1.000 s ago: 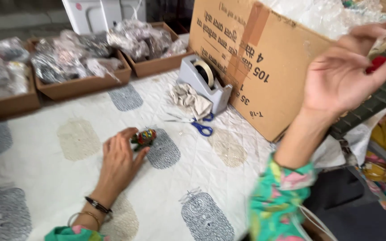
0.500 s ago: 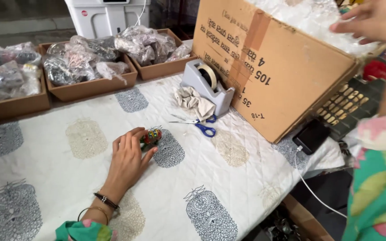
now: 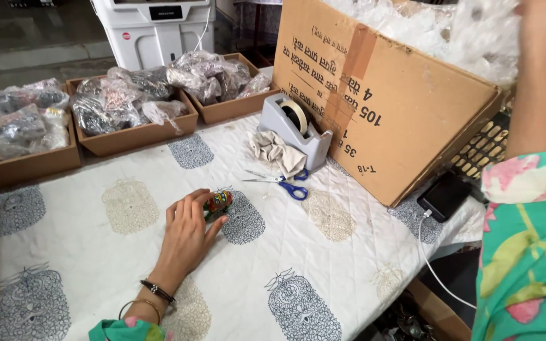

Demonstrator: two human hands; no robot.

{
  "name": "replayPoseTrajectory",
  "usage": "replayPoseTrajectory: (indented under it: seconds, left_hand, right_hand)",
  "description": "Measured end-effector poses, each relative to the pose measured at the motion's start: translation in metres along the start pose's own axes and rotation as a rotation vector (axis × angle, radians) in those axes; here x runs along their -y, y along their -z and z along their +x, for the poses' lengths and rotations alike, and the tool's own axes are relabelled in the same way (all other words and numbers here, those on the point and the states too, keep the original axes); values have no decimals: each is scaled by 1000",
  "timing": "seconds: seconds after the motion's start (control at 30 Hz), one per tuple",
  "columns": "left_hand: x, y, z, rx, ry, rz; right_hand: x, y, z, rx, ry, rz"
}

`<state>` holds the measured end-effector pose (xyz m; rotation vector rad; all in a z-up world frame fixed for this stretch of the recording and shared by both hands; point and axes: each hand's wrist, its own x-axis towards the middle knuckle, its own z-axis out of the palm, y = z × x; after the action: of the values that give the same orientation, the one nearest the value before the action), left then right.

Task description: The person is seen cleaning and wrapping small decorative items in bubble wrap and placing them in boxes.

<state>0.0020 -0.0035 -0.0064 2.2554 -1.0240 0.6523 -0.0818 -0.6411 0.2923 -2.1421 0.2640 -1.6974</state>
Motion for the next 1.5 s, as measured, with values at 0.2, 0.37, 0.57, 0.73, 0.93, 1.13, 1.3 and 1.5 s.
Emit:
replayPoseTrajectory:
  seconds: [0.2, 0.37, 0.57, 0.73, 0.93, 1.13, 1.3, 1.5]
  left_hand:
    - [0, 0, 0, 3, -4, 5]
    - [1, -2, 0, 0, 1, -3]
    - [-1, 4, 0, -56, -19, -25]
    - [-9, 25, 0, -250, -50, -208]
    - [-25, 56, 63, -173, 315, -633]
    - [38, 49, 78, -183, 419, -395]
    - [45, 60, 74, -94, 533, -771]
    - [68, 46, 70, -65, 496, -847]
  right_hand:
    - [-111, 46, 5, 253, -151, 20]
    - [15, 15, 1, 356, -558, 853]
    - [108, -44, -68, 490, -238, 1067]
    - [220, -141, -203, 796, -15, 735]
    - [335, -193, -292, 1041, -143, 712]
    - [307, -212, -292, 974, 26, 639]
    - [290, -206, -284, 972, 87, 374]
    - [275, -224, -305, 1029, 216, 254]
